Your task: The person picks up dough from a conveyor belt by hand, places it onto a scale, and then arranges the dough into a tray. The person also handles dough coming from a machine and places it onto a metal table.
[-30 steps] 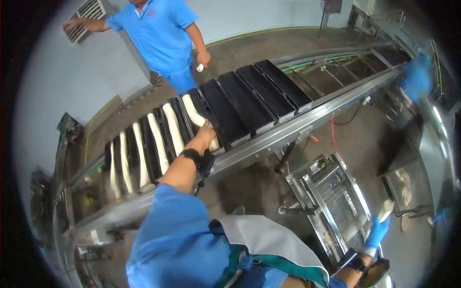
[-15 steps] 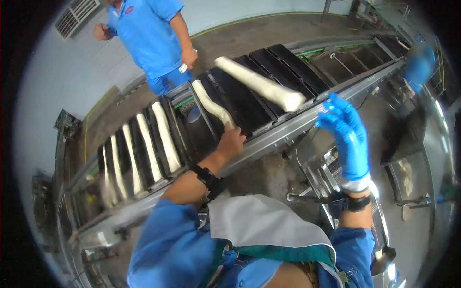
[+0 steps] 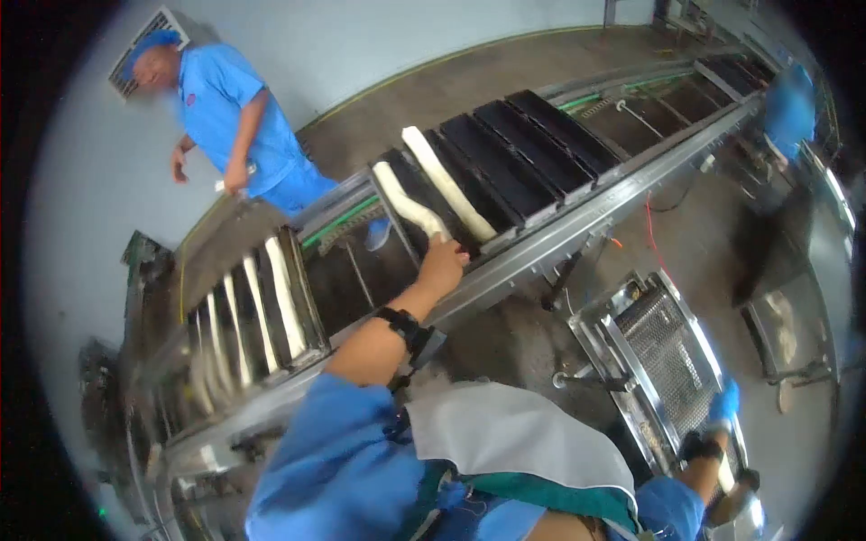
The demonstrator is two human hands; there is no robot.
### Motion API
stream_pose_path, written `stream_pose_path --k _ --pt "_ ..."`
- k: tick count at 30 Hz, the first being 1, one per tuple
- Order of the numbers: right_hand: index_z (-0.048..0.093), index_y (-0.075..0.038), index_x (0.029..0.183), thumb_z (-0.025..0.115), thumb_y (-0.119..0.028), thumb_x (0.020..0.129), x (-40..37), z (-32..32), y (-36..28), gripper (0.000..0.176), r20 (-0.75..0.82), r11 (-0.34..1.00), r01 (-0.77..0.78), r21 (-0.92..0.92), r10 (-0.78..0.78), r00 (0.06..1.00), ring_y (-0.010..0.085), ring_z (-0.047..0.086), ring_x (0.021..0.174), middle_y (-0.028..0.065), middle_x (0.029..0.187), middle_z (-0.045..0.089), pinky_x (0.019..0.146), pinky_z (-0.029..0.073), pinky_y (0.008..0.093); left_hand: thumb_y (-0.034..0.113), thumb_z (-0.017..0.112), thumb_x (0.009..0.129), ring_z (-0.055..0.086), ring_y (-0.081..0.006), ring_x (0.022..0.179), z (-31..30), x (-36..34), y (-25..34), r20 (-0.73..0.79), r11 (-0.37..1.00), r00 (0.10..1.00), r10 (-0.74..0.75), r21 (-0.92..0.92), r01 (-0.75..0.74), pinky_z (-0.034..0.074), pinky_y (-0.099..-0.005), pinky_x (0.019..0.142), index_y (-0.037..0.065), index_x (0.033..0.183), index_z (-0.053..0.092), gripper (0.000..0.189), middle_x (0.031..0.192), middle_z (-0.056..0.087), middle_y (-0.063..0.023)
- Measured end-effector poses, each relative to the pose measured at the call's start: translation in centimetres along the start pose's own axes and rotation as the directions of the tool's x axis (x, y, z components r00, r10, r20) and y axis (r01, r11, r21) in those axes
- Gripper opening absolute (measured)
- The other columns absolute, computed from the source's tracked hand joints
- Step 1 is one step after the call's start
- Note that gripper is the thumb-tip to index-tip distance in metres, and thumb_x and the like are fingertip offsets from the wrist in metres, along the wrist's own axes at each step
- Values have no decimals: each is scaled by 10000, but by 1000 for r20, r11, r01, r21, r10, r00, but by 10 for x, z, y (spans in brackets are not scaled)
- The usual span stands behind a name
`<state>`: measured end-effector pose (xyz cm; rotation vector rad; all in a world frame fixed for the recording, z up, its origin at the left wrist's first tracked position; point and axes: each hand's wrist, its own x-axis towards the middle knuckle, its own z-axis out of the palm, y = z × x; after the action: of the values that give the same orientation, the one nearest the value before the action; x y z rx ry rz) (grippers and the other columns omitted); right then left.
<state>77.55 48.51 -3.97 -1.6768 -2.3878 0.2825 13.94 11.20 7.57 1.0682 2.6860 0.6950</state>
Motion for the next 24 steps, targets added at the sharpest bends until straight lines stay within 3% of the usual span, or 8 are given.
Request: stream_pose_path --k 2,4,5,11,14,18,19,24 --pt "506 2 1212 479 -154 855 -25 16 130 391 -6 978 -207 3 207 978 325 530 1068 197 1172 544 926 423 394 184 543 863 503 -387 1026 4 8 9 -44 997 997 59 -52 -61 410 -438 893 -23 852 619 220 1020 539 -254" --pt "445 -24 1274 525 -197 823 -67 33 216 490 285 828 14 -561 177 942 330 505 1132 215 1241 501 960 407 376 151 556 842 524 -366 967 7 14 17 -73 988 987 142 -47 -146 420 -433 861 -10 791 627 183 941 562 -216" --pt "516 -5 1215 419 -234 897 -76 -1 159 403 559 842 -8 -540 366 744 298 472 1183 177 1229 534 1008 347 375 137 560 827 541 -351 945 12 16 14 -106 988 986 130 -66 -137 436 -421 836 3 772 631 161 913 577 -191" --pt "545 -55 1101 712 -256 706 -121 15 49 474 66 839 -204 -504 273 960 307 536 1048 149 1249 483 829 464 406 167 521 847 536 -309 967 39 34 4 -43 990 994 97 107 -92 468 -433 775 46 770 642 187 919 587 -134" --pt "568 -40 1062 687 -294 751 -136 24 43 419 -10 913 -207 -352 218 976 271 566 957 173 1147 546 773 474 400 149 512 842 538 -305 937 39 23 -4 57 969 991 124 207 -133 469 -459 759 65 798 645 164 940 578 -110" --pt "559 47 1075 673 -310 777 -109 12 47 480 -194 713 -364 600 571 798 320 594 866 207 964 632 800 467 392 135 529 808 536 -313 931 55 30 -25 -69 954 964 256 180 -240 471 -479 724 48 752 636 150 883 588 -116" --pt "521 72 1161 667 -302 789 -99 10 39 548 -340 887 -332 320 435 834 322 580 918 198 1045 621 837 459 390 138 533 803 536 -312 929 58 39 -37 -19 939 960 278 215 -268 471 -482 718 48 745 636 149 871 588 -115" --pt "552 -13 1171 533 -314 897 -84 -171 -231 407 -385 699 75 712 298 873 120 473 754 21 888 542 676 385 257 101 553 748 538 -319 912 60 52 -60 12 923 958 287 262 -280 473 -477 709 53 745 644 103 838 595 -98"
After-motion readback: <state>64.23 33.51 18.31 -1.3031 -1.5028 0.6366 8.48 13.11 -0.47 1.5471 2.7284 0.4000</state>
